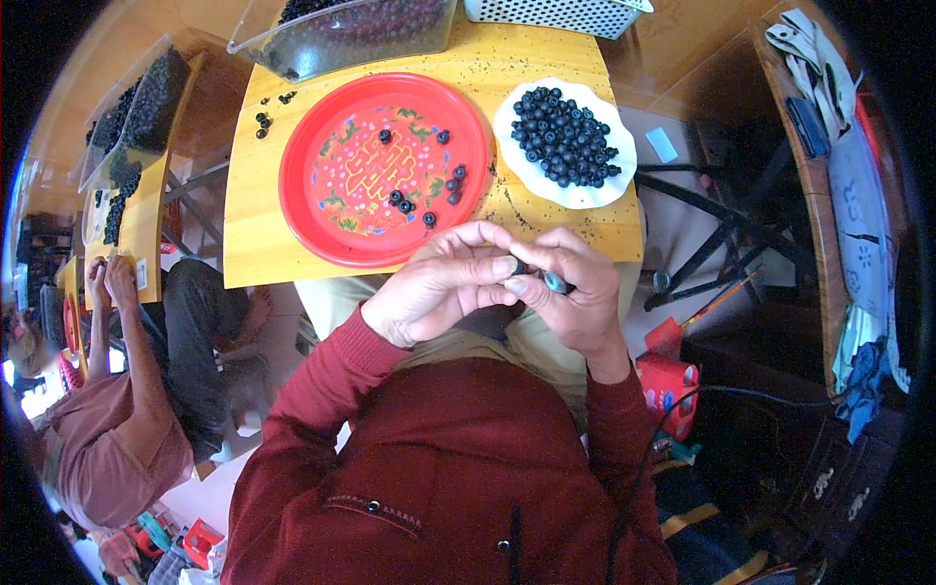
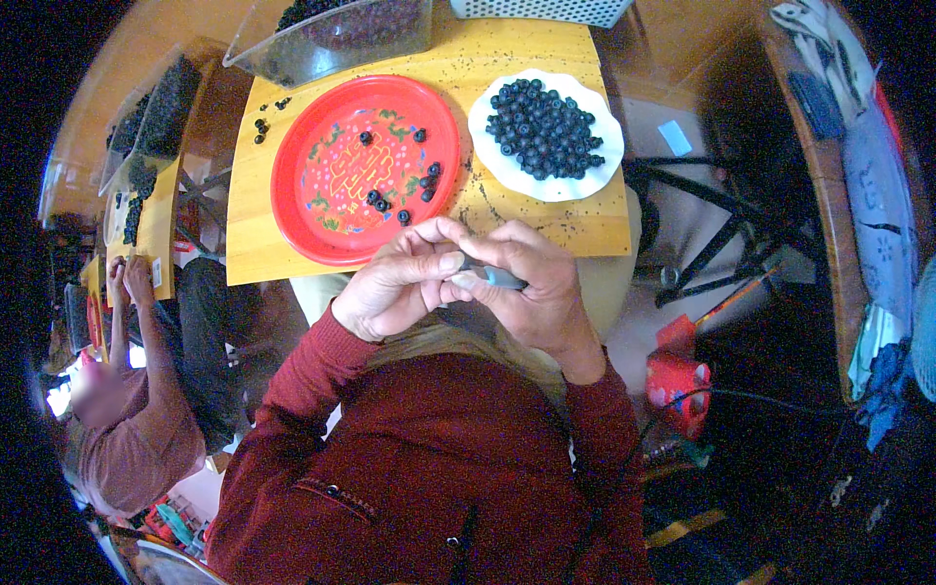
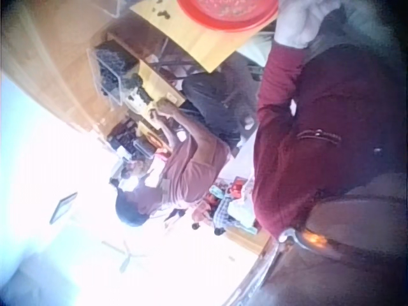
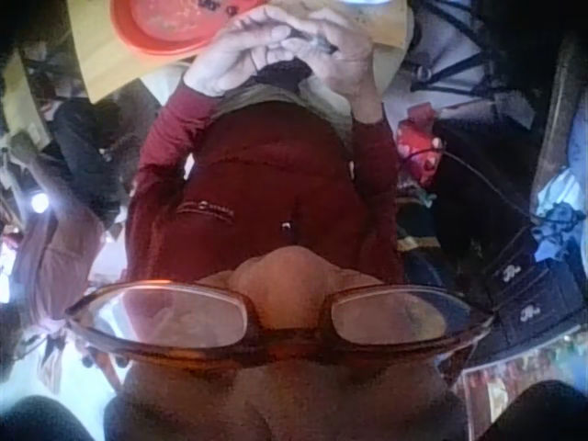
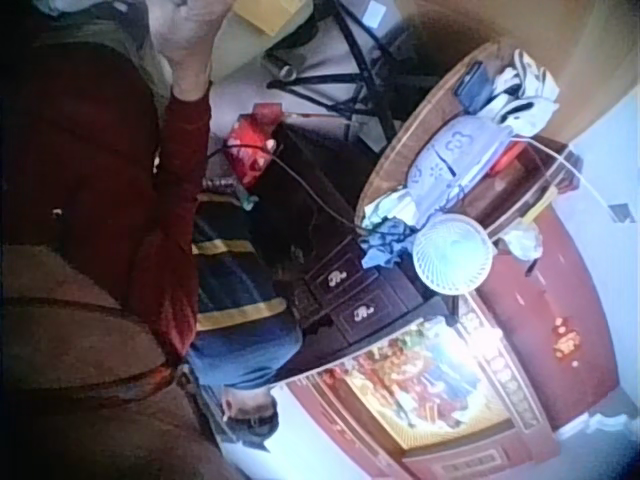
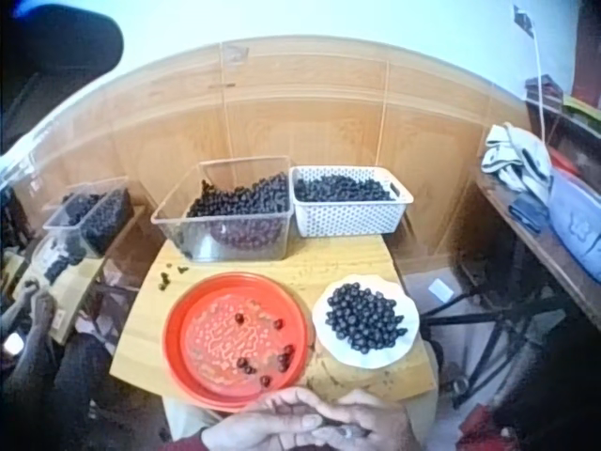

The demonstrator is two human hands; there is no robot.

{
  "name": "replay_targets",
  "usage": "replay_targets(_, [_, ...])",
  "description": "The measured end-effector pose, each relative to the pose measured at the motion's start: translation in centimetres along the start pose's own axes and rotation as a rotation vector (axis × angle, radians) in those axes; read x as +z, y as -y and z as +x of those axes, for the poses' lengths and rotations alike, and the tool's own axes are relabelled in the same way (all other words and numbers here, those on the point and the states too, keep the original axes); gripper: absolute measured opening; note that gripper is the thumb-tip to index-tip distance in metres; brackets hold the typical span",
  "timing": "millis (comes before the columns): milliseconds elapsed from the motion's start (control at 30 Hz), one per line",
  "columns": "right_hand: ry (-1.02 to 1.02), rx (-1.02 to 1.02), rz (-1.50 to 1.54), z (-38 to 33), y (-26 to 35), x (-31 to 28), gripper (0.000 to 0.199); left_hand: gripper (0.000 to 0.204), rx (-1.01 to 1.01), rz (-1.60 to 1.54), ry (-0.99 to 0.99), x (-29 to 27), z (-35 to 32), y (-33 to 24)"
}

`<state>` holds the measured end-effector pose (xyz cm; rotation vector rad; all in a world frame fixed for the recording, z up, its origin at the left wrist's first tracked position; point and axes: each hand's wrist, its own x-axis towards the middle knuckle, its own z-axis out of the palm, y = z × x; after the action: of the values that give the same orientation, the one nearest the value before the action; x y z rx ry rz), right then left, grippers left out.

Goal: Sorting and de-stemming berries from one container to another at a workstation.

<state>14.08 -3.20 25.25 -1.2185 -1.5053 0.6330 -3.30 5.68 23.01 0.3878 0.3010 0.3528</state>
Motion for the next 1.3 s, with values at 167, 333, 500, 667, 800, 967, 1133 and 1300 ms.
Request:
replay_targets(167, [-0.001, 0.015, 0.068, -0.5, -0.4, 0.1, 0.025, 0.022, 0.021, 0.013, 0.016, -0.2, -0.3, 0.4])
replay_targets(333, [-0.012, 0.061, 0.106, -0.7, -0.2, -0.2, 0.020, 0.019, 0.010, 0.022, 0.082, 0.0, -0.1, 0.3])
replay_targets(500, [-0.043, 0.039, 0.147, -0.7, -0.6, -0.5, 0.017, 0.020, -0.008, 0.018, 0.104, 0.2, 0.1, 0.7])
replay_targets(667, [-0.163, 0.132, 0.202, -1.1, -0.1, -0.6, 0.018, 0.022, -0.011, 0.019, 0.036, 1.2, 0.3, 0.8])
replay_targets(800, [-0.194, 0.250, 0.112, -1.6, 0.0, -0.8, 0.026, 0.021, 0.054, -0.008, 0.043, 0.6, 0.7, 1.6])
replay_targets(967, [-0.192, 0.224, 0.068, -2.1, 0.0, -1.0, 0.033, 0.020, 0.103, -0.007, 0.009, 0.5, 1.0, 1.8])
replay_targets(1133, [-0.145, 0.124, -0.051, -2.5, 0.0, -1.0, 0.034, 0.019, 0.138, -0.035, -0.020, 0.9, 1.3, 2.3])
replay_targets(1300, [-0.182, 0.035, -0.078, -2.7, 0.0, -1.0, 0.032, 0.018, 0.143, -0.071, 0.018, 1.4, 1.5, 2.5])
